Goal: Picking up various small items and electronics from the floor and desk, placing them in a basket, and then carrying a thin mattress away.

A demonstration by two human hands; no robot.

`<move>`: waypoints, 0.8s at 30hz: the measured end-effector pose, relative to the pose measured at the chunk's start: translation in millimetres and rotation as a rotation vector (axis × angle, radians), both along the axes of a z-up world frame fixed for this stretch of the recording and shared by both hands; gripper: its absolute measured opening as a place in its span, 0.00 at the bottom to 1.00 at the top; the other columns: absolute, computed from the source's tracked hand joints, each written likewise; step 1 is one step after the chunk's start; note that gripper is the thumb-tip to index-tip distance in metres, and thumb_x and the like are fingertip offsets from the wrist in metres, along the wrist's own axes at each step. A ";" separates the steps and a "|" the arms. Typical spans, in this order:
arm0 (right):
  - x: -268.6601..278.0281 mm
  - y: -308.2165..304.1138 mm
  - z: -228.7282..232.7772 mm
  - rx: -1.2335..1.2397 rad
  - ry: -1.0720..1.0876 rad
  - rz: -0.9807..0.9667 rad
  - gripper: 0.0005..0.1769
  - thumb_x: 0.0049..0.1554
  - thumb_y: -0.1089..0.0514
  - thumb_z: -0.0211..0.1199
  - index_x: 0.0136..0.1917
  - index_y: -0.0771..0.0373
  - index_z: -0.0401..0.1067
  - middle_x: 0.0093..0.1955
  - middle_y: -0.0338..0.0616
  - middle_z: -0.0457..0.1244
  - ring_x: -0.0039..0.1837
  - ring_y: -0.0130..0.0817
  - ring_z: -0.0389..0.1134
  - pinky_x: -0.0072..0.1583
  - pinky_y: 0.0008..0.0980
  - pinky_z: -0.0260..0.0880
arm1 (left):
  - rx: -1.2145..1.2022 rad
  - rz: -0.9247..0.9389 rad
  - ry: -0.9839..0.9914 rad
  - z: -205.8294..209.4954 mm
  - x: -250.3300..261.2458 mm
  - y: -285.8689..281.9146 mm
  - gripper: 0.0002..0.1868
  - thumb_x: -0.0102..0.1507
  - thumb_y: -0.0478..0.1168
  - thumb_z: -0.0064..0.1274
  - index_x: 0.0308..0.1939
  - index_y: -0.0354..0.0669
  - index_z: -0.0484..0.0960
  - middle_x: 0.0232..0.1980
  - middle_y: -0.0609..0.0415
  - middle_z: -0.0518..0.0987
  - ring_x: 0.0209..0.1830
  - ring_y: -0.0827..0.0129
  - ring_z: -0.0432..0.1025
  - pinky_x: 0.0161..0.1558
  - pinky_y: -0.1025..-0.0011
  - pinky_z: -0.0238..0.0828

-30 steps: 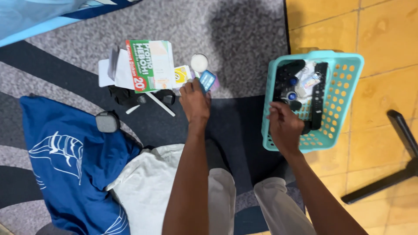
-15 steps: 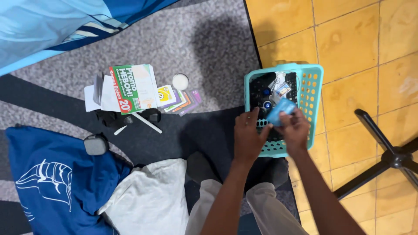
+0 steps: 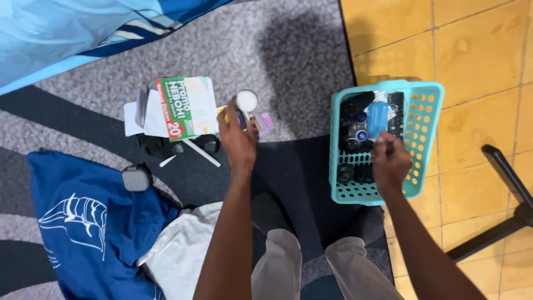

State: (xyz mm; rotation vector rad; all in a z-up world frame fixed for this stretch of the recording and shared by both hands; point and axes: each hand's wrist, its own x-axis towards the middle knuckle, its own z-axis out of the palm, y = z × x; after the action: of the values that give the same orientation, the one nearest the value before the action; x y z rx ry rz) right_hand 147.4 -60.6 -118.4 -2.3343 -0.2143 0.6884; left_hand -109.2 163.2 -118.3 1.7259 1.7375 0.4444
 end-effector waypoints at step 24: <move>-28.3 65.5 113.5 0.298 0.316 0.511 0.41 0.50 0.64 0.73 0.75 0.62 0.62 0.68 0.45 0.64 0.60 0.28 0.69 0.55 0.28 0.78 | -1.443 -0.110 -1.557 23.0 78.3 -78.3 0.25 0.76 0.43 0.50 0.73 0.31 0.69 0.62 0.52 0.78 0.56 0.72 0.73 0.63 0.68 0.72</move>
State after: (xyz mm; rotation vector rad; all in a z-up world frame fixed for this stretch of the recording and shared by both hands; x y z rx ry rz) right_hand 119.1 4.9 -4.9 -1.8614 -0.7300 1.1706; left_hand -31.0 84.9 -95.3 0.1031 0.3774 0.1936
